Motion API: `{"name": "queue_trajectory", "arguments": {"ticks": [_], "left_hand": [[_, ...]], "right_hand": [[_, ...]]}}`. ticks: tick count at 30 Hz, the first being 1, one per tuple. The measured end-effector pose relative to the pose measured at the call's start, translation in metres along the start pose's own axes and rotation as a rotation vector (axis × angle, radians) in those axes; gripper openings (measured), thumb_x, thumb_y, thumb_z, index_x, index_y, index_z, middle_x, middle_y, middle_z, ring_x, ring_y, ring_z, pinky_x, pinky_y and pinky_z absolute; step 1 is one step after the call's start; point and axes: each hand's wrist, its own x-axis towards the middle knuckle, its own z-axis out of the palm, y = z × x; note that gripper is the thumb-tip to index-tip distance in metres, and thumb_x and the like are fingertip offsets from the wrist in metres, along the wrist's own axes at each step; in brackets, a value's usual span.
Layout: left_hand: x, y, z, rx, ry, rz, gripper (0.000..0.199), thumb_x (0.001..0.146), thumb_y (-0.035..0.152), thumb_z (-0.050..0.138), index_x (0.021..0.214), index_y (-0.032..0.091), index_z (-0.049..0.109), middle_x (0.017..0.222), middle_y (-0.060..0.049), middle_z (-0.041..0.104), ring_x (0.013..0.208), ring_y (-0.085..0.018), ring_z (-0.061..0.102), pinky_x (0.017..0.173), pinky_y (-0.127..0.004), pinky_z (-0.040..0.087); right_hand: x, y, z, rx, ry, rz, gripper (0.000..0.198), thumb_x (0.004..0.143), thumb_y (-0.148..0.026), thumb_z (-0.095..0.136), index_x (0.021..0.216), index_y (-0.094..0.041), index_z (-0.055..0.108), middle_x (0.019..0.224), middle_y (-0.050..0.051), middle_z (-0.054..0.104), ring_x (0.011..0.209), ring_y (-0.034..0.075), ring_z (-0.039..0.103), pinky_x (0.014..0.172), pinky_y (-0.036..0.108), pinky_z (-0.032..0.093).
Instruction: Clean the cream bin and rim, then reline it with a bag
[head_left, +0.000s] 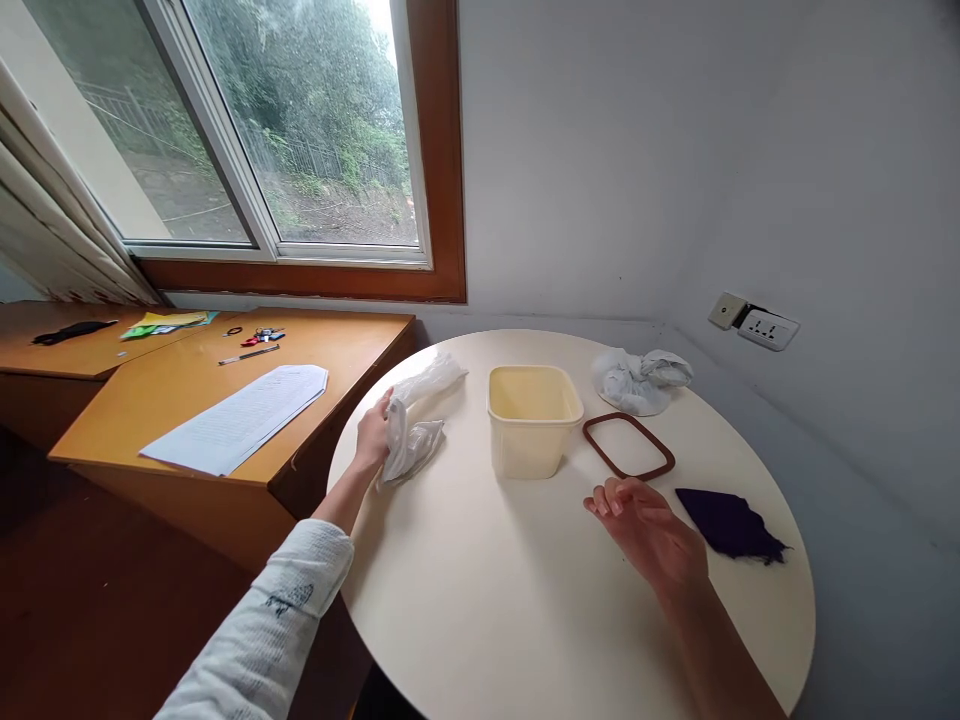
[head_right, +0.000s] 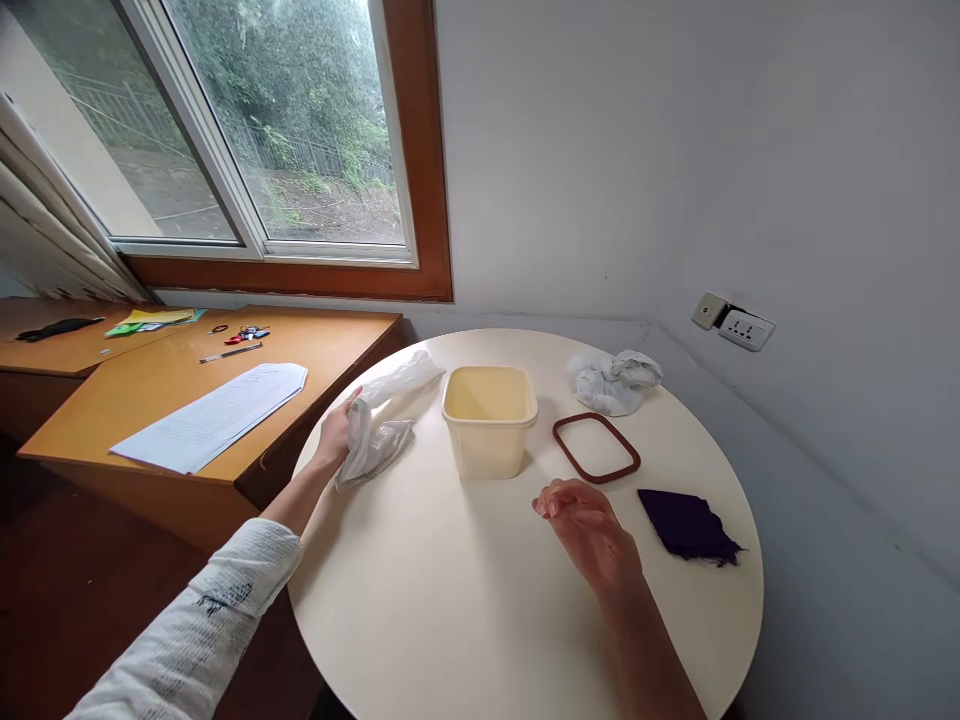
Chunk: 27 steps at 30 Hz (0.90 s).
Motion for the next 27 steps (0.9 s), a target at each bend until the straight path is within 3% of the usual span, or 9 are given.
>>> {"name": "queue_trajectory", "arguments": {"ticks": [6, 13, 20, 23, 27], "left_hand": [[0.021, 0.003, 0.009, 0.425, -0.123, 0.011, 0.057, 0.068, 0.024, 0.058, 0.124, 0.02, 0.052, 0.121, -0.018, 0.05, 0.099, -0.037, 0.056, 0.083, -0.046, 0.039], [0.041, 0.006, 0.015, 0.643, -0.19, 0.0, 0.055, 0.07, 0.036, 0.057, 0.119, 0.013, 0.053, 0.118, -0.022, 0.051, 0.102, -0.037, 0.053, 0.081, -0.042, 0.04], [0.059, 0.043, 0.008, 0.638, -0.193, 0.093, 0.076, 0.063, 0.037, 0.066, 0.131, 0.015, 0.039, 0.138, -0.024, 0.027, 0.127, -0.045, 0.024, 0.098, -0.053, 0.025], [0.054, 0.064, 0.006, 0.569, -0.199, 0.181, 0.076, 0.068, 0.038, 0.064, 0.135, 0.017, 0.033, 0.141, -0.019, 0.02, 0.131, -0.04, 0.018, 0.104, -0.049, 0.02], [0.02, 0.081, 0.012, 0.412, -0.28, 0.326, 0.067, 0.077, 0.045, 0.056, 0.136, 0.026, 0.031, 0.14, -0.01, 0.025, 0.13, -0.025, 0.03, 0.106, -0.036, 0.026]], "right_hand": [[0.002, 0.003, -0.003, -0.015, -0.02, 0.005, 0.014, 0.069, -0.032, 0.058, 0.077, -0.026, 0.068, 0.064, 0.003, 0.049, 0.068, 0.018, 0.044, 0.073, 0.038, 0.037], [0.005, 0.005, -0.002, -0.032, -0.003, 0.027, 0.012, 0.07, -0.033, 0.06, 0.074, -0.024, 0.066, 0.064, 0.002, 0.048, 0.066, 0.017, 0.044, 0.073, 0.037, 0.036], [0.005, 0.007, 0.001, -0.001, 0.023, 0.011, 0.013, 0.074, -0.035, 0.063, 0.069, -0.023, 0.06, 0.064, -0.001, 0.045, 0.064, 0.014, 0.041, 0.071, 0.033, 0.036], [0.007, 0.006, 0.003, 0.021, 0.077, 0.028, 0.016, 0.073, -0.031, 0.064, 0.064, -0.022, 0.056, 0.062, -0.002, 0.044, 0.063, 0.013, 0.04, 0.068, 0.03, 0.036], [0.01, 0.007, 0.005, 0.025, 0.167, 0.04, 0.019, 0.072, -0.031, 0.064, 0.061, -0.021, 0.052, 0.06, -0.002, 0.042, 0.059, 0.012, 0.037, 0.064, 0.029, 0.036]]}}
